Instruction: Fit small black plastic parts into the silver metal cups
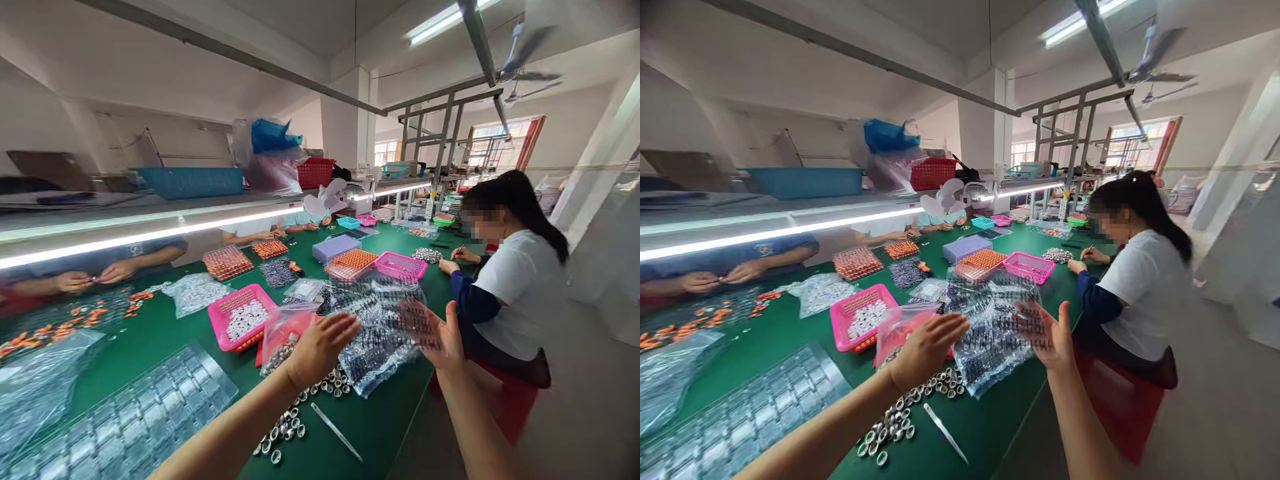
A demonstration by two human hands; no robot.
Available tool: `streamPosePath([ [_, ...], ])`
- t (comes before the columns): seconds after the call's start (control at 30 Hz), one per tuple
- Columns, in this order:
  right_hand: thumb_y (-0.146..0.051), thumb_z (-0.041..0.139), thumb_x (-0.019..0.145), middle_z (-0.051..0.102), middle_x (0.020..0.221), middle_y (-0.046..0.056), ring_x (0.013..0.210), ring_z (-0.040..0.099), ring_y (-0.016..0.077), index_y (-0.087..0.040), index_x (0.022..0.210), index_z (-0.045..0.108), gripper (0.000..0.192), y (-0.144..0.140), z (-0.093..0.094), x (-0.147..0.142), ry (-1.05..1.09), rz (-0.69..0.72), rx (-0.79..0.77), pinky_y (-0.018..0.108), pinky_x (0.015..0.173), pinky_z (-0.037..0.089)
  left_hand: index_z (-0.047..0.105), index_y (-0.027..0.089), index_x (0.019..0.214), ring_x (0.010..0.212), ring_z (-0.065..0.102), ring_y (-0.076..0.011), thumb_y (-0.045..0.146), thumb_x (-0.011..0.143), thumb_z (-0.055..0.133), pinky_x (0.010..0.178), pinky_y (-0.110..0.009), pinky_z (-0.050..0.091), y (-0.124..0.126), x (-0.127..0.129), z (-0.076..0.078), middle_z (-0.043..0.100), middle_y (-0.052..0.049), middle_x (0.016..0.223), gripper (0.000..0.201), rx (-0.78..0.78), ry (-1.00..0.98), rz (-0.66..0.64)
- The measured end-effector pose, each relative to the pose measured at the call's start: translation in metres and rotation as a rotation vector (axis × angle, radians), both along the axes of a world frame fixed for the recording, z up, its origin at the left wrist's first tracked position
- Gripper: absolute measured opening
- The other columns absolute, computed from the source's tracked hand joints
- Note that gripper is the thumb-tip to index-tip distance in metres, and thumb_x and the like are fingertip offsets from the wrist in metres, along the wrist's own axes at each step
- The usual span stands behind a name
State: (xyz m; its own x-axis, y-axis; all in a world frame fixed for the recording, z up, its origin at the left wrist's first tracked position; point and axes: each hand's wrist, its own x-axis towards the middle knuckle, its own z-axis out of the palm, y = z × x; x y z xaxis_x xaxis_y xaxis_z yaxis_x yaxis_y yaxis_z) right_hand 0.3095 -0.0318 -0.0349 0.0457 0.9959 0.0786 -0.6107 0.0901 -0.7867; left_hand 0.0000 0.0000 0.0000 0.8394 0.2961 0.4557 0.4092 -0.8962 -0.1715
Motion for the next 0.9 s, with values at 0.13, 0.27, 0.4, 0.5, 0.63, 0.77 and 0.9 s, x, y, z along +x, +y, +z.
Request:
streamPosePath([
  [0.13, -0.051, 0.069, 0.080, 0.074, 0.097, 0.011, 0.081, 0.073, 0.0265, -0.017, 0.098, 0.067, 0.038, -0.007, -0.025, 0.011, -0.207, 0.031, -0.175, 0.032, 0.065, 0.060, 0.049, 0.020, 0.134, 0.130, 0.048, -0.0285, 0.017, 0.095, 0.041, 0.103, -0.047, 0.041, -0.012, -0.002, -0.048, 0.058, -0.006, 0.137, 0.040, -0.082, 0.140, -0.083],
  [0.27, -0.029, 0.081, 0.071, 0.073, 0.089, 0.006, 0.073, 0.073, 0.0228, -0.017, 0.096, 0.066, 0.031, -0.018, -0.043, 0.019, -0.293, 0.033, -0.260, 0.026, 0.057, 0.057, 0.050, 0.021, 0.133, 0.129, 0.049, -0.0278, 0.021, 0.096, 0.043, 0.105, -0.047, 0.037, -0.019, -0.005, -0.079, 0.059, -0.007, 0.135, 0.038, -0.166, 0.159, -0.080],
  [0.4, -0.038, 0.079, 0.073, 0.071, 0.081, 0.003, 0.061, 0.071, 0.0185, -0.017, 0.089, 0.066, 0.029, -0.020, -0.054, 0.021, -0.401, -0.023, -0.317, 0.022, 0.047, 0.051, 0.050, 0.018, 0.133, 0.126, 0.050, -0.0276, 0.020, 0.095, 0.045, 0.106, -0.047, 0.035, -0.025, -0.002, -0.087, 0.059, -0.010, 0.134, 0.039, -0.262, 0.164, -0.058],
  [0.5, -0.042, 0.079, 0.073, 0.068, 0.072, 0.000, 0.046, 0.062, 0.0132, -0.016, 0.082, 0.067, 0.030, -0.017, -0.061, 0.013, -0.485, -0.092, -0.296, 0.021, 0.040, 0.046, 0.055, 0.018, 0.127, 0.123, 0.053, -0.0278, 0.016, 0.089, 0.052, 0.104, -0.045, 0.038, -0.034, 0.003, -0.083, 0.062, -0.009, 0.131, 0.039, -0.368, 0.182, -0.007],
  [0.63, -0.043, 0.081, 0.068, 0.069, 0.078, -0.001, 0.058, 0.063, 0.0160, -0.019, 0.086, 0.068, 0.032, -0.017, -0.056, 0.006, -0.539, -0.172, -0.193, 0.025, 0.047, 0.052, 0.058, 0.022, 0.125, 0.127, 0.049, -0.0312, 0.022, 0.080, 0.066, 0.105, -0.049, 0.039, -0.047, 0.005, -0.070, 0.058, -0.010, 0.135, 0.046, -0.556, 0.137, 0.076],
  [0.77, -0.047, 0.081, 0.068, 0.070, 0.088, 0.002, 0.082, 0.065, 0.0225, -0.022, 0.098, 0.069, 0.040, -0.025, -0.034, 0.016, -0.522, -0.211, -0.090, 0.030, 0.060, 0.056, 0.043, 0.023, 0.141, 0.140, 0.030, -0.0356, 0.035, 0.074, 0.075, 0.112, -0.055, 0.030, -0.046, -0.001, -0.052, 0.035, -0.015, 0.153, 0.075, -0.640, -0.237, 0.252],
  [0.9, -0.047, 0.080, 0.070, 0.071, 0.087, 0.003, 0.077, 0.065, 0.0207, -0.023, 0.098, 0.068, 0.038, -0.032, -0.013, 0.022, -0.471, -0.248, -0.028, 0.029, 0.062, 0.054, 0.032, 0.017, 0.147, 0.141, 0.028, -0.0369, 0.044, 0.075, 0.072, 0.112, -0.056, 0.027, -0.027, -0.005, -0.027, 0.030, -0.021, 0.153, 0.087, -0.850, -0.682, 0.396],
])
